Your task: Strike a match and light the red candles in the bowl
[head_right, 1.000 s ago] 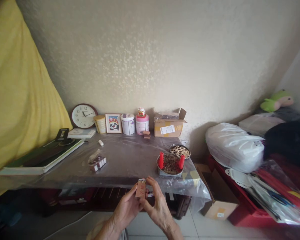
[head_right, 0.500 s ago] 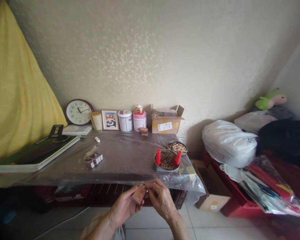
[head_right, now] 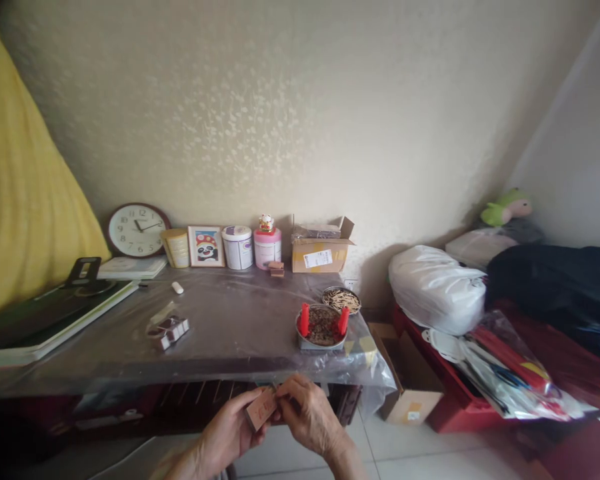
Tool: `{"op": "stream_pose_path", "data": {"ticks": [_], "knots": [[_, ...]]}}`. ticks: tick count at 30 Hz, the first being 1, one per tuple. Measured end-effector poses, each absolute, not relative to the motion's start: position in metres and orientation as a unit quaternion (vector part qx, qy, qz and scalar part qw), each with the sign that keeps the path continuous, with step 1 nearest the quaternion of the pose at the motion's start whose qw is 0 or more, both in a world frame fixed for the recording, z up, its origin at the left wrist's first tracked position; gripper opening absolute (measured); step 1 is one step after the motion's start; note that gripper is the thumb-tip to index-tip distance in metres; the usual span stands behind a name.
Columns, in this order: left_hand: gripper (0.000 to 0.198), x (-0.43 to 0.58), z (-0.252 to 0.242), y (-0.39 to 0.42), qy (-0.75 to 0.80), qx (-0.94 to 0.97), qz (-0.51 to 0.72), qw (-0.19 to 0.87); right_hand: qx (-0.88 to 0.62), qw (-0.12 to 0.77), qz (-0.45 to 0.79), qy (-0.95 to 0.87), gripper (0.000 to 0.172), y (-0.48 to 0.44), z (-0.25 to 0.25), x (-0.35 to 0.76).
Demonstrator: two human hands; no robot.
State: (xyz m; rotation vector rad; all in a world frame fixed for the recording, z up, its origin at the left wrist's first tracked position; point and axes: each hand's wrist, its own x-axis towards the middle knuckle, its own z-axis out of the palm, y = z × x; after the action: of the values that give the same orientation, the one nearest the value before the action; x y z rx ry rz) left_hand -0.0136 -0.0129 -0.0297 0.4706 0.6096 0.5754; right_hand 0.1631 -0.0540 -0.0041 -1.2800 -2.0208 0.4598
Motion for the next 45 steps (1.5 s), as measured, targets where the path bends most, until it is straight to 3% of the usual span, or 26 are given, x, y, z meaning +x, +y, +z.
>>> {"op": "stream_pose_path", "data": {"ticks": [19,26,45], "knots": [[0.031,-0.013,-0.029,-0.018,0.306,0.277,0.230,0.881,-0.505,0.347,0.192,-0.766,0.012,-0.054,-0.010,0.163],[0.045,-0.015,-0.034,-0.015,0.270,0.290,0.239,0.886,-0.513,0.347,0.212,-0.756,0.011,-0.057,-0.012,0.165],[0.035,-0.014,-0.039,-0.014,0.269,0.287,0.279,0.876,-0.483,0.406,0.258,-0.732,0.013,-0.053,-0.006,0.162]]}}
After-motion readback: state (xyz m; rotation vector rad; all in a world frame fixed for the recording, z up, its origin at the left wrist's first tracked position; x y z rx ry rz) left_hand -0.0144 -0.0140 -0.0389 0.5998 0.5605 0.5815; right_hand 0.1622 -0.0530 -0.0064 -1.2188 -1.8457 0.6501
